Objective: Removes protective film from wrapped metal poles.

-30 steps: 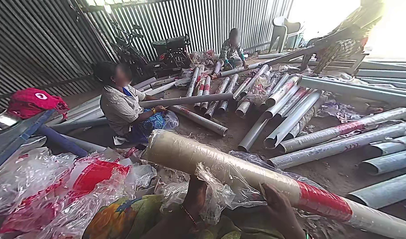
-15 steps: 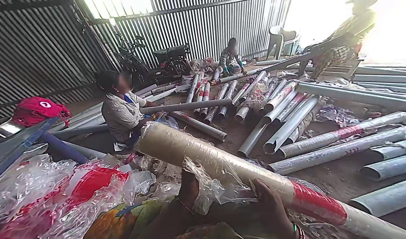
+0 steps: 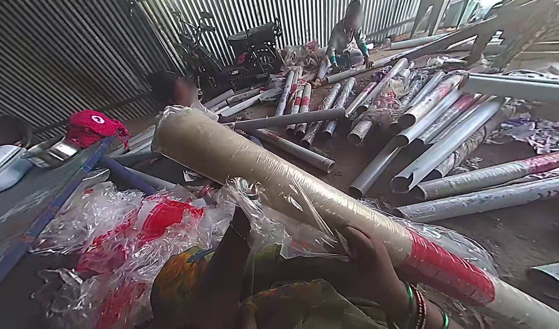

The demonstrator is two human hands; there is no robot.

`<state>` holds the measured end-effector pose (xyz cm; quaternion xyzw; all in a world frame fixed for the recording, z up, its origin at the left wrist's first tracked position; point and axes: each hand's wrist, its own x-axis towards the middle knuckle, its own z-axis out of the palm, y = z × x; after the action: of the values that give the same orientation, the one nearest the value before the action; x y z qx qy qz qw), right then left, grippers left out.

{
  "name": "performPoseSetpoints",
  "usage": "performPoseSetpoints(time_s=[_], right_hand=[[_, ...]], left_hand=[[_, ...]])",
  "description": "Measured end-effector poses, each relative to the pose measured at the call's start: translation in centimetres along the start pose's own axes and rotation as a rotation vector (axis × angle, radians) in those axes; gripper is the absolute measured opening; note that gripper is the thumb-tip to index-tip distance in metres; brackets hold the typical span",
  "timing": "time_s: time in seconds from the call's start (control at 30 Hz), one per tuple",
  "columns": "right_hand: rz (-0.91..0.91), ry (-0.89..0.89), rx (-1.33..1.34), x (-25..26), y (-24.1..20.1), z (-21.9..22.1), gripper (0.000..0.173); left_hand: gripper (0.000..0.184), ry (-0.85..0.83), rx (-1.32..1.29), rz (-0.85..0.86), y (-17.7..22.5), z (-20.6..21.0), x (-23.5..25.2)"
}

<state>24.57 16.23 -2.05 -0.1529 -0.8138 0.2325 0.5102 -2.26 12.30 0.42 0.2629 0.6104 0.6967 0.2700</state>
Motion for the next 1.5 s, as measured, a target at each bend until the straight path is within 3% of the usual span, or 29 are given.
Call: performPoseSetpoints(time_s=[0.03, 0.17, 0.2, 0.27, 0.33, 0.5, 0.63, 0.7, 0.73, 0.8, 0.9, 0.97, 1.1, 1.13, 1.2, 1.27, 1.4, 1.5], right_hand=[[0.032, -0.009, 0.034, -0.3, 0.0, -0.4, 0.029], [0.207, -0.026, 0.41, -1.9, 0.5, -2.2, 0.022], [0.236, -0.027, 0.498, -2.3, 0.7, -2.4, 0.018], [0.232, -0.032, 0.591, -3.2, 1.1, -2.6, 0.011], [0.214, -0.025, 0.599, -4.2, 1.4, -2.6, 0.01], [0.155, 0.009, 0.327, -6.7, 2.0, -1.5, 0.022], [0.019, 0.008, 0.057, -7.2, 1.7, -0.5, 0.029], [-0.004, 0.011, 0.047, -7.2, 1.9, -0.2, 0.026], [-0.015, 0.005, 0.046, -7.1, 2.0, -0.3, 0.025], [-0.041, 0.0, 0.04, -7.1, 2.1, -0.4, 0.026], [-0.062, -0.025, 0.042, -7.1, 2.1, -0.5, 0.025], [-0.073, -0.061, 0.063, -7.2, 2.1, -0.5, 0.024], [-0.096, -0.155, 0.113, -7.7, 2.0, -0.8, 0.031], [-0.097, -0.182, 0.142, -7.9, 2.0, -0.8, 0.035], [-0.096, -0.223, 0.206, -8.1, 2.0, -0.9, 0.047], [-0.08, -0.227, 0.265, -8.1, 2.1, -1.0, 0.054], [0.0, -0.114, 0.36, -7.8, 2.5, -1.1, 0.046], [0.03, -0.061, 0.392, -7.7, 3.0, -1.1, 0.045]], left_hand=[[0.027, 0.072, 0.023, 0.051, -0.2, 0.5, 0.2], [0.012, -0.085, 0.033, 0.412, 0.0, -0.1, -0.7], [0.023, -0.115, -0.034, 0.432, 1.0, 0.1, -1.9], [0.064, -0.181, -0.067, 0.494, 2.3, 0.7, -3.6], [0.085, -0.241, -0.093, 0.563, 2.1, 0.8, -3.7], [0.077, -0.279, -0.118, 0.372, 0.9, -0.8, -3.1], [0.101, -0.304, -0.009, 0.334, -3.6, -3.7, -1.5], [0.093, -0.289, 0.121, 0.271, -3.4, -4.3, -2.8], [0.081, -0.282, 0.222, 0.247, -2.2, -4.2, -4.2], [0.036, -0.29, 0.431, 0.216, 0.8, -4.0, -7.4], [0.014, -0.354, 0.543, 0.362, 3.7, -3.8, -10.7], [0.024, -0.467, 0.489, 0.4, 4.4, -3.6, -11.6], [0.078, -0.707, 0.571, 0.364, 4.5, -2.0, -11.8], [0.082, -0.716, 0.629, 0.362, 4.3, -1.3, -12.1], [0.072, -0.675, 0.737, 0.406, 3.9, -0.1, -12.5], [0.05, -0.629, 0.765, 0.468, 3.5, 0.3, -12.4], [0.02, -0.717, 0.461, 0.413, 2.7, -0.1, -11.3], [0.009, -0.786, 0.26, 0.37, 2.0, 0.1, -10.8]])
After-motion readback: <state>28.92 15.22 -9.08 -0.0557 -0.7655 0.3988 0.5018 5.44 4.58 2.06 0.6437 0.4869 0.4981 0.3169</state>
